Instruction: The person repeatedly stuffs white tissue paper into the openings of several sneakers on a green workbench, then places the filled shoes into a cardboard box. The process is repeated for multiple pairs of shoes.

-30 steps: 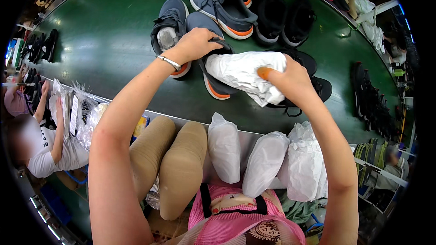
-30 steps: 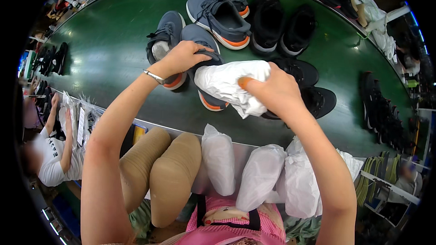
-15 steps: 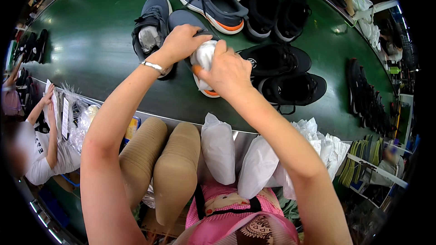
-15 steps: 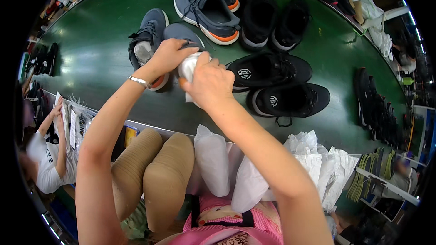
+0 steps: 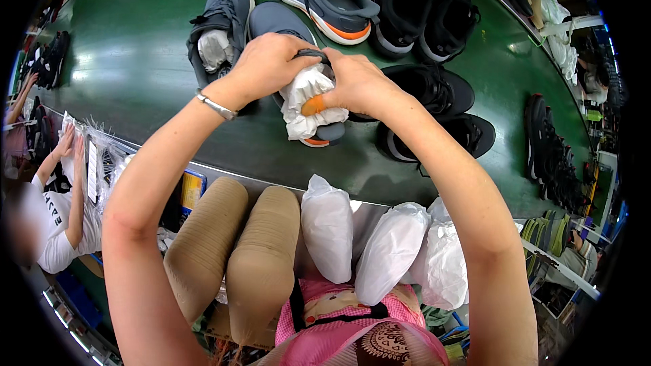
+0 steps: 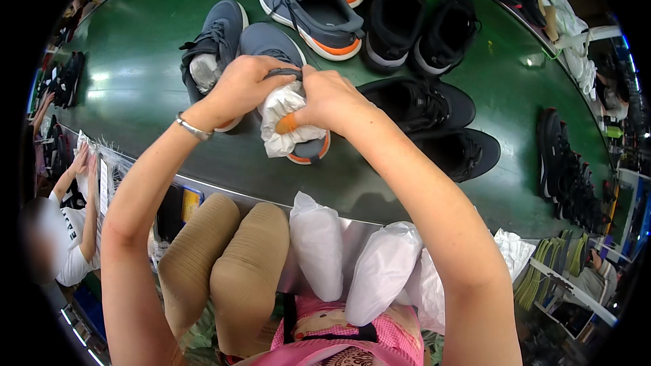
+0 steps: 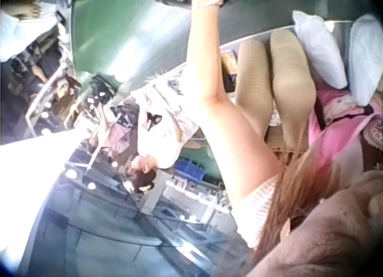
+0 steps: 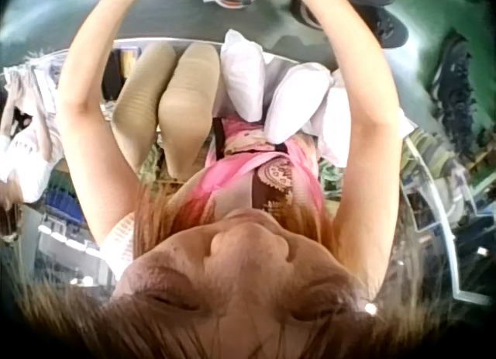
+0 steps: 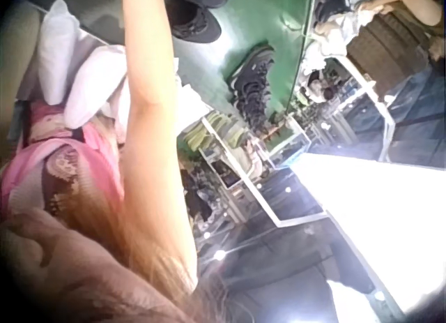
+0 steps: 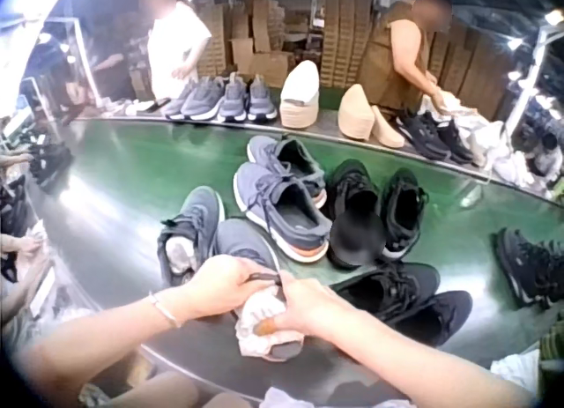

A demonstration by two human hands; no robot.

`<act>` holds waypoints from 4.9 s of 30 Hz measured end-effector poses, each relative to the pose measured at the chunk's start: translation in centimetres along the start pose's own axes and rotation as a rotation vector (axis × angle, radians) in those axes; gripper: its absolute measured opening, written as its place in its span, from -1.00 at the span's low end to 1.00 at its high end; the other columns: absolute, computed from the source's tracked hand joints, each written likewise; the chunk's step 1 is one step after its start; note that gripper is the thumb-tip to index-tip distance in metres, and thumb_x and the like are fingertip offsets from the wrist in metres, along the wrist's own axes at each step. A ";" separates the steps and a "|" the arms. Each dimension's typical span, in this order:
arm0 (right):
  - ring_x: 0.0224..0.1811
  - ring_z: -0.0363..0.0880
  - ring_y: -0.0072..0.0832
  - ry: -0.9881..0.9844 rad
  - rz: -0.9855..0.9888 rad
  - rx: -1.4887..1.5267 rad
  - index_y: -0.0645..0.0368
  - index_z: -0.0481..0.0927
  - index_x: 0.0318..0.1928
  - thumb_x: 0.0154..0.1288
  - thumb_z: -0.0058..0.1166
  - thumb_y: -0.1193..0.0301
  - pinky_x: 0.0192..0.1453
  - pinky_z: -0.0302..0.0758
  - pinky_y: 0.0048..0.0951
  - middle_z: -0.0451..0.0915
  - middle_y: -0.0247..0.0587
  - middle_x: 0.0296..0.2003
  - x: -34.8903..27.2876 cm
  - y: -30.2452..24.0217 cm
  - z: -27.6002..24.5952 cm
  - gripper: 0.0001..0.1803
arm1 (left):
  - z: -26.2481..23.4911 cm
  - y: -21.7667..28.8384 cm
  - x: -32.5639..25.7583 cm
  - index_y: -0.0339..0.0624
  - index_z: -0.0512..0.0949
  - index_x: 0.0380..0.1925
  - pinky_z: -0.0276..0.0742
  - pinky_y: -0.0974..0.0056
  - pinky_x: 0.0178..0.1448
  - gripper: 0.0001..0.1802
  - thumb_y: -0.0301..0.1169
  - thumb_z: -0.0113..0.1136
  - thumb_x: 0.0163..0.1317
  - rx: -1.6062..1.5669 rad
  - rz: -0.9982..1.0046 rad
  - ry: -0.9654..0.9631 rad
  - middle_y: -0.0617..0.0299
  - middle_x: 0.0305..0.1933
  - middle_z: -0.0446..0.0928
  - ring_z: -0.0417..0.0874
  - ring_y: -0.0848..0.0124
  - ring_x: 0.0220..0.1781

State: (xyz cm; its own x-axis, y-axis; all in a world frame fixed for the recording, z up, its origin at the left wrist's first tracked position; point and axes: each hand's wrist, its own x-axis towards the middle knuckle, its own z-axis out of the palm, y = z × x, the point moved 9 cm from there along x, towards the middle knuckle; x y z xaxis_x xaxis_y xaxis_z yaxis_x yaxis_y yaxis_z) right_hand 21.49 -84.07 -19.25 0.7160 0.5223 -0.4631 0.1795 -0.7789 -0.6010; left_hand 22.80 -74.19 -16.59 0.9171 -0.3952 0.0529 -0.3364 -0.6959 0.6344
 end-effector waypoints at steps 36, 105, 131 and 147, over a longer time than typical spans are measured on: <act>-0.15 0.60 -0.06 0.387 -0.098 -0.278 0.26 0.42 -0.10 -0.15 0.38 0.28 -0.11 0.56 -0.21 0.53 0.03 -0.17 3.2 -1.7 2.1 -0.40 | -0.7 -1.9 -5.5 -0.16 0.23 0.20 0.50 0.13 0.06 -0.14 -0.31 0.43 -0.13 0.534 -0.291 0.042 0.03 -0.01 0.35 0.44 0.08 0.05; -0.03 0.52 -0.24 0.397 0.045 -0.499 -0.14 0.53 0.05 -0.10 0.23 -0.11 0.13 0.27 -0.15 0.60 -0.18 -0.17 1.8 11.9 -11.6 -0.33 | 0.3 -23.3 20.3 -0.09 0.23 0.29 0.40 0.15 0.15 -0.23 -0.04 0.19 0.12 0.375 -0.431 0.315 -0.19 0.08 0.49 0.51 -0.01 0.13; -0.21 0.52 -0.31 0.458 0.099 -0.721 -0.20 0.54 -0.02 -0.16 0.33 0.35 -0.05 0.45 -0.29 0.51 -0.22 -0.37 -32.9 32.8 -9.8 -0.44 | 24.8 21.4 4.5 -0.19 0.41 -0.08 0.47 0.10 -0.11 -0.54 -0.34 0.27 0.01 -0.184 0.020 -0.192 -0.05 -0.29 0.56 0.58 0.02 -0.19; -0.13 0.46 -0.29 0.814 -0.282 -0.119 0.13 0.56 -0.07 0.00 0.23 0.42 -0.07 0.48 -0.32 0.60 -0.29 -0.18 -15.7 16.9 -5.5 -0.60 | 17.8 10.3 5.2 -0.25 0.55 -0.16 0.40 0.40 -0.12 -0.78 -0.42 0.10 0.23 -0.555 -0.226 -0.313 0.28 -0.35 0.56 0.48 0.51 -0.33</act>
State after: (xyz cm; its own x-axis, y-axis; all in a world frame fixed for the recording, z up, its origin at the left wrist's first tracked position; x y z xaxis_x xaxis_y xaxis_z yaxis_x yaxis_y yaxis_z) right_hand 17.01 -107.37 -18.51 0.8860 0.3258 0.3300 0.4595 -0.7129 -0.5298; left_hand 20.32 -94.06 -23.51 0.8186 -0.4895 -0.3004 0.0928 -0.4034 0.9103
